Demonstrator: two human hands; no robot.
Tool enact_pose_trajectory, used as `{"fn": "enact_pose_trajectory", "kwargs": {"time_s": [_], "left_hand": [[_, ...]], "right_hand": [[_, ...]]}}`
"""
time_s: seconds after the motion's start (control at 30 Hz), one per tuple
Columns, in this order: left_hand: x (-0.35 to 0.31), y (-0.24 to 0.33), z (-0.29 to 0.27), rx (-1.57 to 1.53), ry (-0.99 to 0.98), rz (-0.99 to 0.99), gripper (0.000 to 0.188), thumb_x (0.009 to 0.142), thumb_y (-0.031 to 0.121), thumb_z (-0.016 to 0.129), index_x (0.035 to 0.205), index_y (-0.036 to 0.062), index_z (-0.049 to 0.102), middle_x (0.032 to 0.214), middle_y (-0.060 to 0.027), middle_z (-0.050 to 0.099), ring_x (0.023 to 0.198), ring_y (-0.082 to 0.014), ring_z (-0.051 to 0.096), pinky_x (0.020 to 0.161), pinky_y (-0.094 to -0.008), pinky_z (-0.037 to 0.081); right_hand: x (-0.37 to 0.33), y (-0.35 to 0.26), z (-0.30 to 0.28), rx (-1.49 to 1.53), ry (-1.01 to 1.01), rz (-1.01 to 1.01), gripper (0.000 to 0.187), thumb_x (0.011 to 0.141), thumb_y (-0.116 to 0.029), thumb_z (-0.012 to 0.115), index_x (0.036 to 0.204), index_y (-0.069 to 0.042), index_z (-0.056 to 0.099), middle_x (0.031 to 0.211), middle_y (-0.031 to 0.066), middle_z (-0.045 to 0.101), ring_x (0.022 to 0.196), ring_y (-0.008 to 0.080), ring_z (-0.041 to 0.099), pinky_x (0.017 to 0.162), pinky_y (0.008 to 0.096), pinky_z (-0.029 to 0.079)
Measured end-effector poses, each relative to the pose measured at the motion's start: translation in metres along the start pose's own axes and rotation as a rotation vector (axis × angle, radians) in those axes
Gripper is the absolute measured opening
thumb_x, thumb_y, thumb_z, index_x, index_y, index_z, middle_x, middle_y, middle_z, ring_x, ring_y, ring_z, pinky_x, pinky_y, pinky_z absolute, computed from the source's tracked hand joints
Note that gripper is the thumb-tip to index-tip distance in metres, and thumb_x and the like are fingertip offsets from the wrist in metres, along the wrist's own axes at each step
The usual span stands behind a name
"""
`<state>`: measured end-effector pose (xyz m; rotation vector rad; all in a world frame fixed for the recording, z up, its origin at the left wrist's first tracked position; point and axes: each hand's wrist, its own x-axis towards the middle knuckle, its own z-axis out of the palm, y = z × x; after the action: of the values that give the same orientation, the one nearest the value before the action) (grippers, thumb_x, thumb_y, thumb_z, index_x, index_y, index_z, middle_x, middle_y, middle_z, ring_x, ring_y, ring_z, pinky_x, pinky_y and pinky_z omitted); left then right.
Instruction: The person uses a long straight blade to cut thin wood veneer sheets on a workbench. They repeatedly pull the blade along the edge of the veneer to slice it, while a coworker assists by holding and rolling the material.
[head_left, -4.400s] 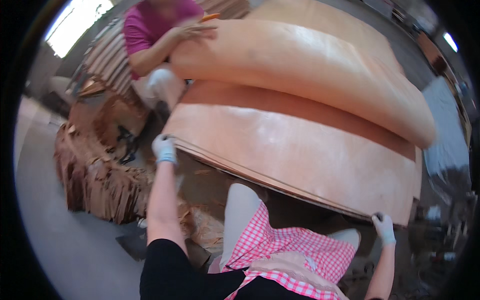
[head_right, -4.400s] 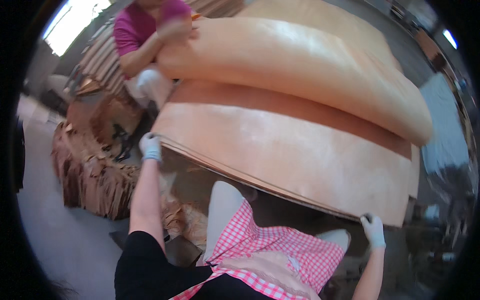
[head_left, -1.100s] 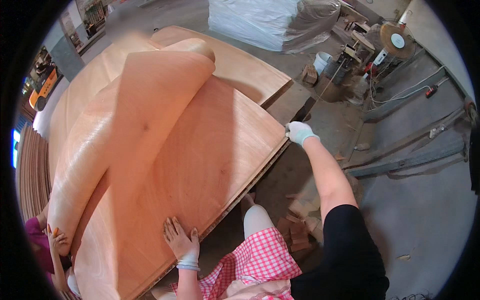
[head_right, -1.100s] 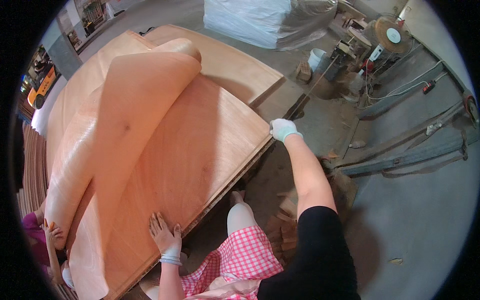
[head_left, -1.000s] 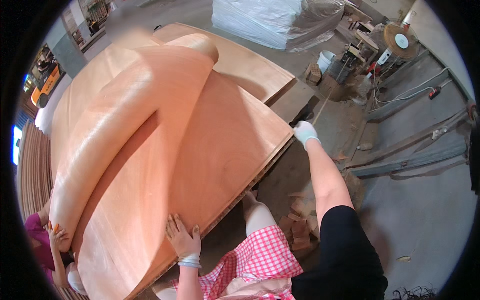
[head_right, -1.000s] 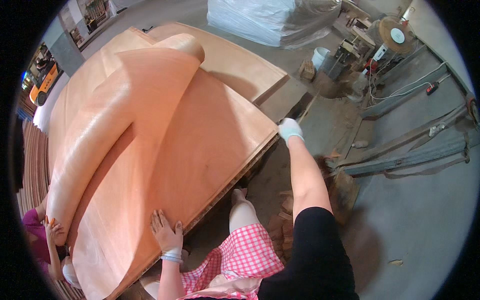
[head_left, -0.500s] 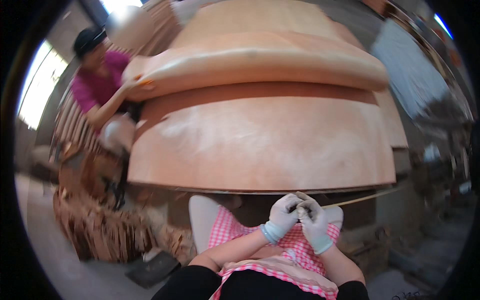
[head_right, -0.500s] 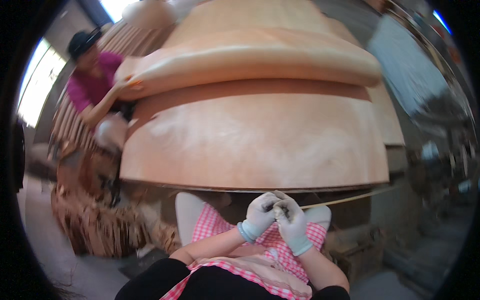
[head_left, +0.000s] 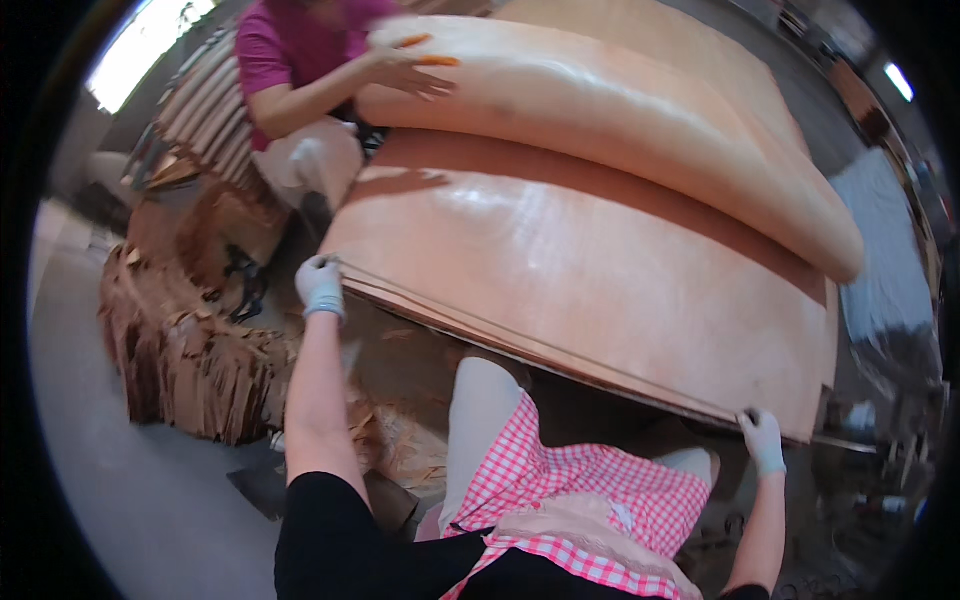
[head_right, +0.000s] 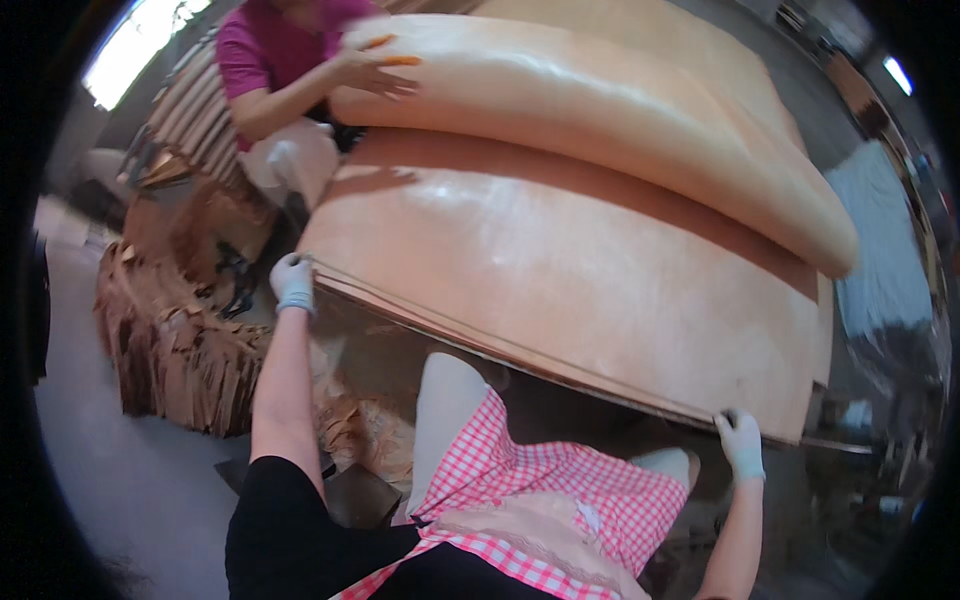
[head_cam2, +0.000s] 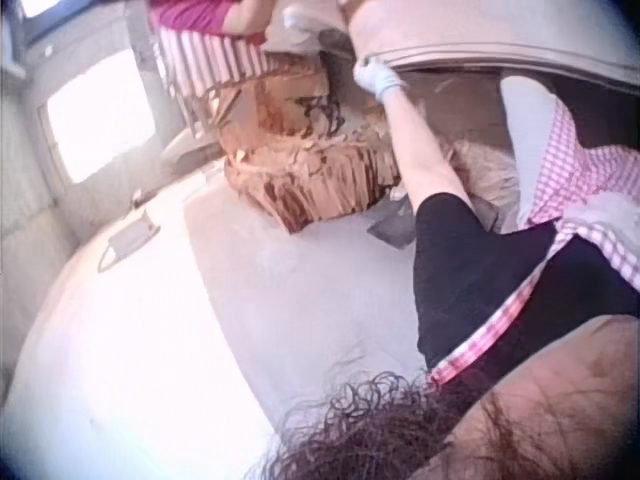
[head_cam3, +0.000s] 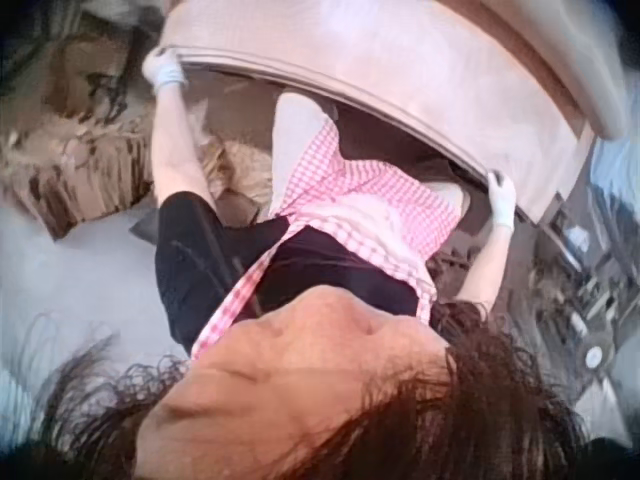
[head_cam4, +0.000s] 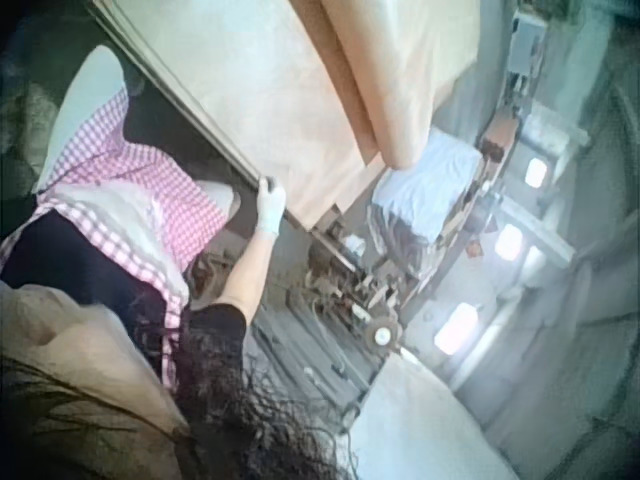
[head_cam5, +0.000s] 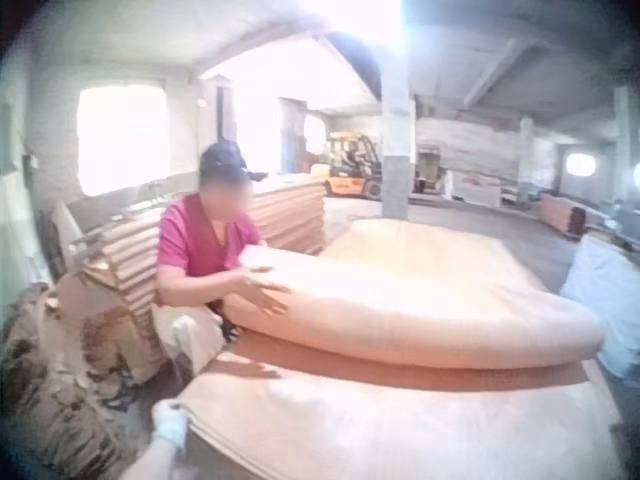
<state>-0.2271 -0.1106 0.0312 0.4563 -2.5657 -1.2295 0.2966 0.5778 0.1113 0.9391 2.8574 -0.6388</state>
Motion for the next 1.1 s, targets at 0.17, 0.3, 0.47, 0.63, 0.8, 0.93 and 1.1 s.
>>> {"fn": "enact_pose_trajectory", "kwargs": {"time_s": [0.17,0.3,0.47,0.63,0.8,0.93,1.1], "left_hand": [[0.010,-0.027,0.015,0.191,-0.122,0.047,0.021,0.086,0.014,0.071,0.102,0.0017,0.076,0.089,-0.0105,0.075,0.080,-0.0157,0.064,0.076,-0.0356,0.053],[-0.046,0.065,0.035,0.539,0.088,-0.008,0.038,0.088,0.016,0.068,0.123,0.0005,0.067,0.117,-0.0192,0.072,0.105,-0.0335,0.069,0.096,-0.0444,0.053],[-0.230,0.139,0.135,0.474,-0.512,0.489,0.074,0.085,0.022,0.067,0.147,-0.0110,0.041,0.150,-0.0312,0.045,0.140,-0.0453,0.042,0.121,-0.0471,0.031],[-0.475,0.252,0.204,0.312,-0.794,1.091,0.089,0.092,0.047,0.063,0.156,-0.0058,0.029,0.162,-0.0319,0.025,0.153,-0.0441,0.021,0.124,-0.0550,0.014],[-0.482,0.233,0.223,0.527,-0.867,1.131,0.087,0.093,0.049,0.060,0.155,-0.0043,0.031,0.162,-0.0317,0.024,0.152,-0.0457,0.020,0.124,-0.0555,0.013],[-0.488,0.246,0.221,0.608,-0.945,1.047,0.091,0.092,0.051,0.060,0.157,-0.0040,0.028,0.165,-0.0289,0.021,0.154,-0.0428,0.018,0.125,-0.0535,0.010],[-0.482,0.239,0.218,0.582,-0.937,1.040,0.096,0.091,0.048,0.063,0.160,-0.0026,0.019,0.167,-0.0257,0.018,0.155,-0.0401,0.014,0.126,-0.0528,0.007]], "right_hand": [[0.036,-0.007,0.014,-0.032,-0.195,0.217,0.045,0.081,-0.040,0.074,0.093,0.003,0.074,0.093,0.0261,0.072,0.089,0.0389,0.071,0.077,0.0459,0.053],[0.042,0.001,0.023,-0.174,-0.193,0.322,0.048,0.077,-0.046,0.076,0.096,-0.002,0.076,0.100,0.0255,0.073,0.098,0.0410,0.070,0.089,0.0477,0.055],[0.046,0.000,0.035,-0.074,-0.191,0.200,0.043,0.078,-0.042,0.076,0.093,-0.002,0.075,0.094,0.0250,0.073,0.092,0.0398,0.071,0.086,0.0468,0.055],[0.043,-0.003,0.034,-0.068,-0.173,0.186,0.039,0.082,-0.040,0.070,0.099,-0.006,0.076,0.103,0.0227,0.072,0.100,0.0379,0.070,0.090,0.0471,0.054],[0.030,0.049,-0.001,0.101,-0.148,0.176,0.035,0.086,-0.035,0.065,0.103,-0.006,0.076,0.105,0.0225,0.072,0.099,0.0387,0.069,0.090,0.0460,0.054],[0.005,0.204,-0.053,-0.014,-0.010,0.276,0.030,0.089,-0.028,0.064,0.108,-0.007,0.073,0.105,0.0217,0.072,0.101,0.0386,0.069,0.089,0.0474,0.054],[0.006,0.285,-0.076,-0.140,-0.024,0.605,0.026,0.092,-0.027,0.064,0.110,-0.012,0.075,0.112,0.0166,0.073,0.107,0.0369,0.069,0.092,0.0462,0.054]]}}
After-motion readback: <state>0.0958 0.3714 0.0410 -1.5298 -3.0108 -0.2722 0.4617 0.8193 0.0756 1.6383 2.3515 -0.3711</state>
